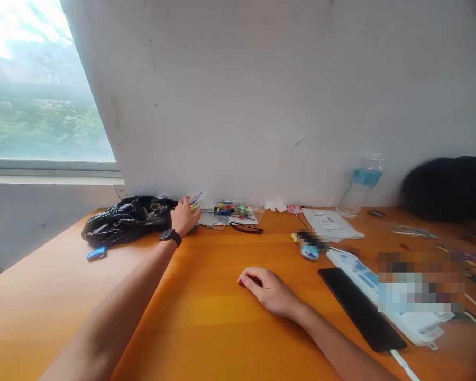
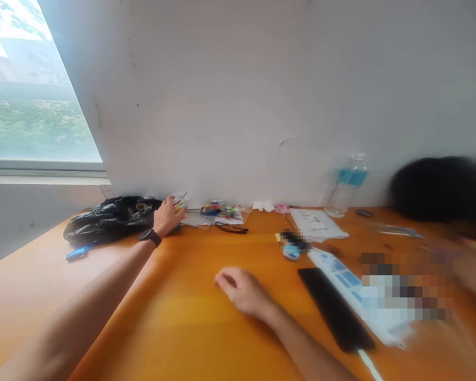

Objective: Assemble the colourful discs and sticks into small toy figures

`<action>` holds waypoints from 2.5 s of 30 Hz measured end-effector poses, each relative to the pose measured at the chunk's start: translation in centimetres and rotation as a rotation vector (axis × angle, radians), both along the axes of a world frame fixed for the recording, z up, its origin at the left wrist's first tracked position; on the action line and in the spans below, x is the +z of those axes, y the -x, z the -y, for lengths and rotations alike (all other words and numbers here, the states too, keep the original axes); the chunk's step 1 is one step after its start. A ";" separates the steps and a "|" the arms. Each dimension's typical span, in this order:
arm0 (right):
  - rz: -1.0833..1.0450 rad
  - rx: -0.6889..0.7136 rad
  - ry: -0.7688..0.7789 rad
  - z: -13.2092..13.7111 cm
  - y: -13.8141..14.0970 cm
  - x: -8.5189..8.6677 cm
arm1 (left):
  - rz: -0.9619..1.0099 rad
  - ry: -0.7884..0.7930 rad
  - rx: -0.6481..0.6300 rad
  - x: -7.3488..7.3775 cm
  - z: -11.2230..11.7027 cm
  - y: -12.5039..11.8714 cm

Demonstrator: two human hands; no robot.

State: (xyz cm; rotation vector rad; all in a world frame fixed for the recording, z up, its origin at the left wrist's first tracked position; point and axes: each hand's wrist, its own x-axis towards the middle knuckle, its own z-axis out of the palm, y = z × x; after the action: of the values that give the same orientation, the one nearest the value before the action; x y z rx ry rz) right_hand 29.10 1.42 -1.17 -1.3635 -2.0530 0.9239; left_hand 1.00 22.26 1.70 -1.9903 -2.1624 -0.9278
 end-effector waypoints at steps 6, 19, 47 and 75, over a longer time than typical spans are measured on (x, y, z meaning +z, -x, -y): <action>-0.014 -0.021 -0.034 -0.3 -0.1 -0.8 | 0.200 0.222 -0.643 4.1 4.3 3.8; -0.083 0.078 0.265 -7.4 3.3 4.8 | -0.039 0.877 -0.915 8.0 10.0 3.8; -0.490 0.472 0.456 -12.4 8.2 3.4 | -0.013 0.505 -0.865 11.9 11.4 4.4; 0.210 0.477 0.169 -13.0 7.0 5.3 | 0.438 0.253 -0.336 2.5 3.4 6.0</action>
State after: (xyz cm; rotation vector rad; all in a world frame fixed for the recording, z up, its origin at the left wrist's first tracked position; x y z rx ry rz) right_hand 22.14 14.39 4.11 -1.1044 -2.5779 1.2159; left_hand -5.04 18.85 4.19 -2.5330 -2.2897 -1.2986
